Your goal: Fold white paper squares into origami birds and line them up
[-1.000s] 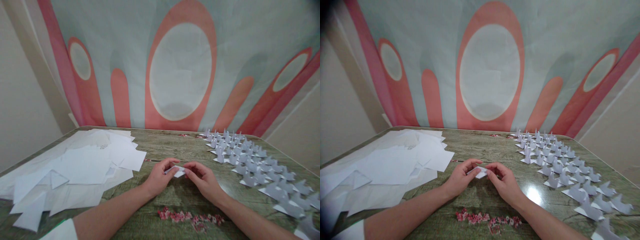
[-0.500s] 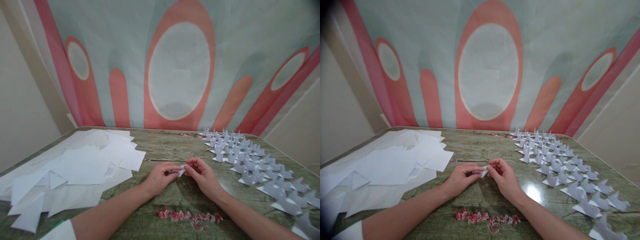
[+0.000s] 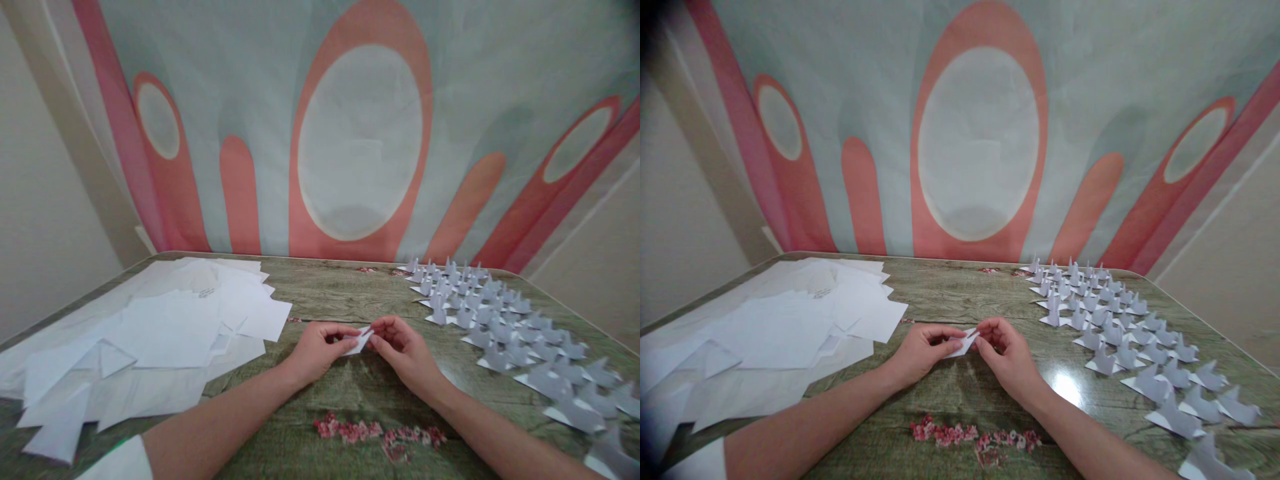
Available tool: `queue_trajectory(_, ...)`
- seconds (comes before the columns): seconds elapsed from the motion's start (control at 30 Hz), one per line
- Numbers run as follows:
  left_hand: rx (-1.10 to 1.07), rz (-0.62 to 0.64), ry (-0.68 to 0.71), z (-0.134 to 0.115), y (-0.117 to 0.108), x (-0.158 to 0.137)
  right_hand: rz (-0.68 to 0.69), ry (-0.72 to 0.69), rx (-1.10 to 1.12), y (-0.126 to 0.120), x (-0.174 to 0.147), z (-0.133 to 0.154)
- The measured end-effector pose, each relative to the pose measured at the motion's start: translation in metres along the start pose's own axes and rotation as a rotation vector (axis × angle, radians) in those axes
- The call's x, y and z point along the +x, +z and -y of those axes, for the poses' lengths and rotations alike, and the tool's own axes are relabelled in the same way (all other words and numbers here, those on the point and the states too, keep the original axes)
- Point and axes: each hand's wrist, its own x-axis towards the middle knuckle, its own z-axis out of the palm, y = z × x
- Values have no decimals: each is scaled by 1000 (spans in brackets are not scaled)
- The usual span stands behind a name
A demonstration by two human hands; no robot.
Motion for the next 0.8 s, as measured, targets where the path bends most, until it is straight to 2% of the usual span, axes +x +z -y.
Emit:
queue_trajectory(0.3, -39, 26, -18, 0, 0, 0, 12, 2, 25, 2, 0, 0)
queue_trajectory(0.8, 86, 16, 1, -8, 0, -4, 6, 19, -192, -4, 3, -2)
